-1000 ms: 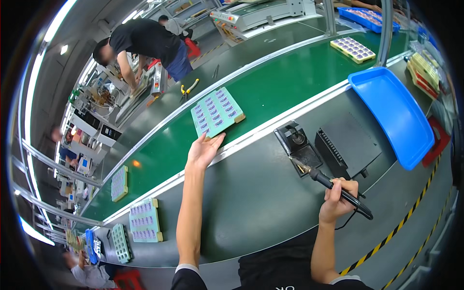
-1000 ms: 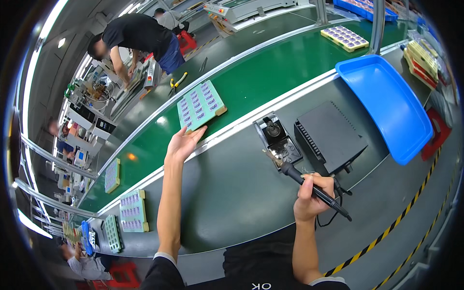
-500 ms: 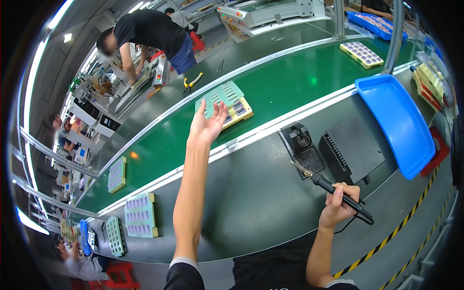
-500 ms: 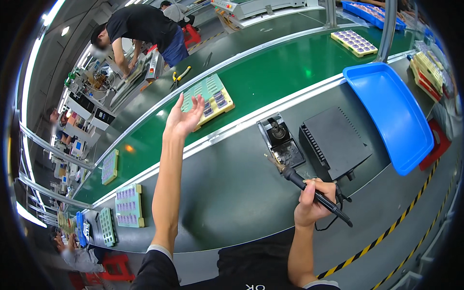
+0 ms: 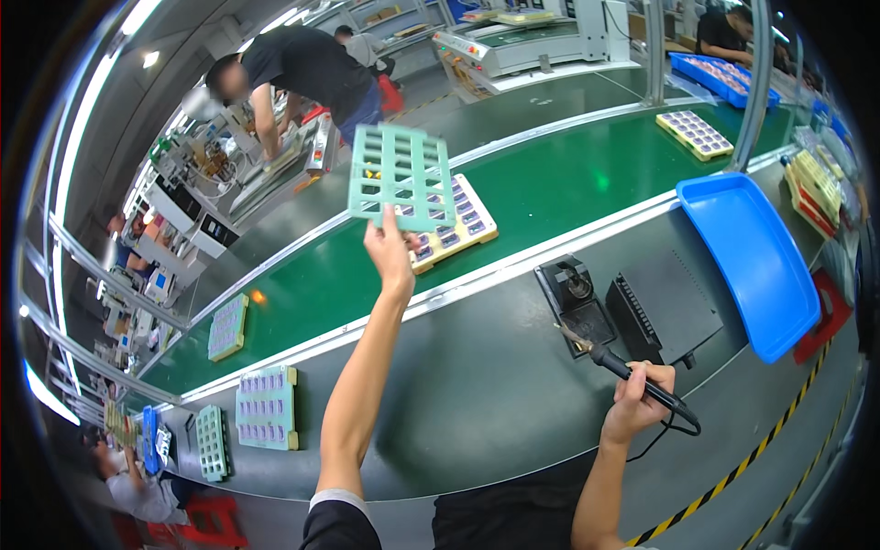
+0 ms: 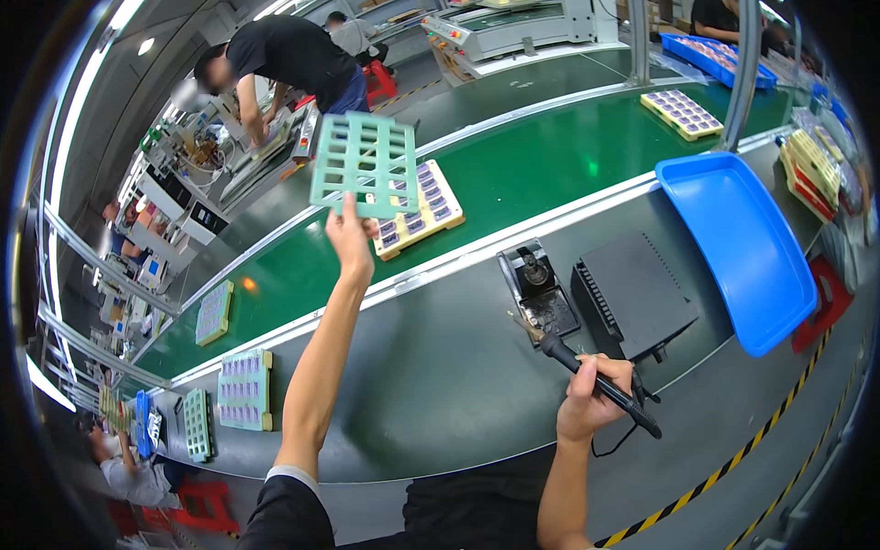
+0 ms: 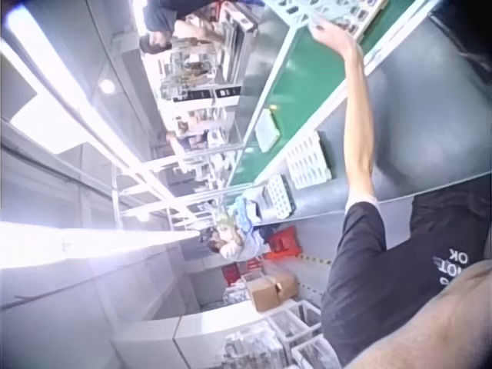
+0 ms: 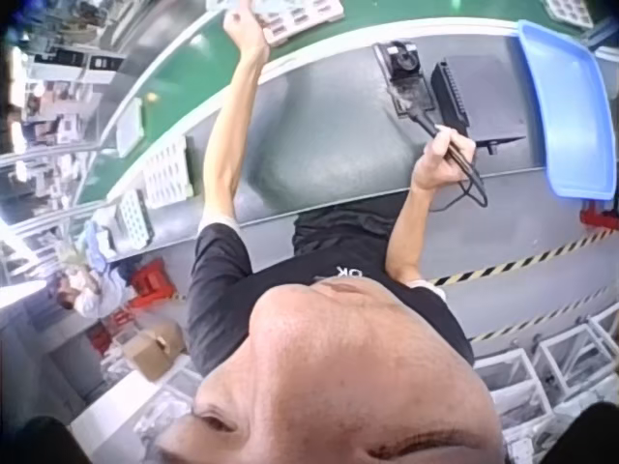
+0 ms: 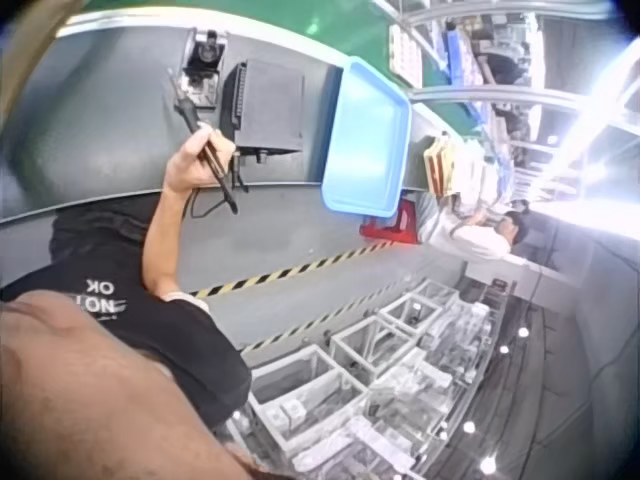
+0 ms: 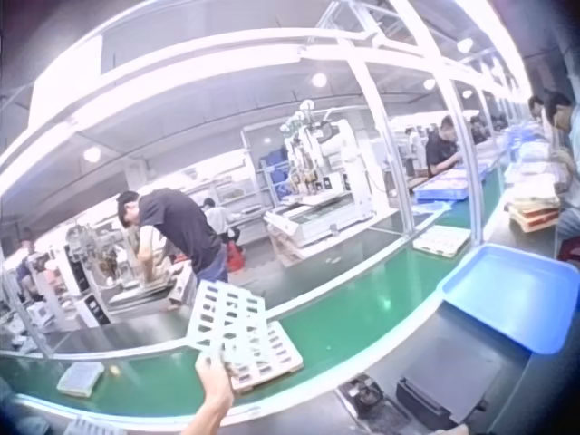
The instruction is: Soldering electronic components onto a circuit board panel at a factory workstation.
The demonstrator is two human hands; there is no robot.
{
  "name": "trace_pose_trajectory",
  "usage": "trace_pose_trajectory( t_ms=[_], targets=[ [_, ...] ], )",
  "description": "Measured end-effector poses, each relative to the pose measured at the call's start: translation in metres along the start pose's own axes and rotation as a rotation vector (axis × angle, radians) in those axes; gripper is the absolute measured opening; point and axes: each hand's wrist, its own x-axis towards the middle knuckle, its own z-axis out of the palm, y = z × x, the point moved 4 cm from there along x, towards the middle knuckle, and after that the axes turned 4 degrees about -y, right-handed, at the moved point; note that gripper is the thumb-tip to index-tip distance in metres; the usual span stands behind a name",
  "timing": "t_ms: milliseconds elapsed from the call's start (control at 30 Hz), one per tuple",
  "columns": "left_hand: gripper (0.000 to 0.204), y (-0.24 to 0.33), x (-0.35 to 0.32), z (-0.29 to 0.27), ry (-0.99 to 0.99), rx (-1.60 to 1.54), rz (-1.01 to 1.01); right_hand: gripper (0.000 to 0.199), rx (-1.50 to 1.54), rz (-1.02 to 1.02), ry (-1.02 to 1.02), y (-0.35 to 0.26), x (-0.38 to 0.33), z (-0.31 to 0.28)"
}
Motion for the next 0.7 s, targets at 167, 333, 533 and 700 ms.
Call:
trace_pose_trajectory(
  t_ms=[167,333,533,700],
  targets=[
    [0.028,0.097,-0.05,-0.112,0.122,0.049,0.182,0.012,-0.019,0.078,0.113,-0.001,-0.005,0.005],
    [0.031,0.15,-0.133,-0.274,0.504,0.103,0.072,0.019,-0.044,-0.047,0.075,0.0,0.012,-0.016],
    [0.041,0.176,-0.224,-0.519,0.872,0.173,0.164,0.017,-0.064,-0.007,-0.027,0.001,0.009,-0.009],
    [0.039,0.161,-0.251,-0.7,1.04,0.135,0.099,0.017,-0.118,-0.061,-0.04,-0.003,0.009,-0.004]
  ],
)
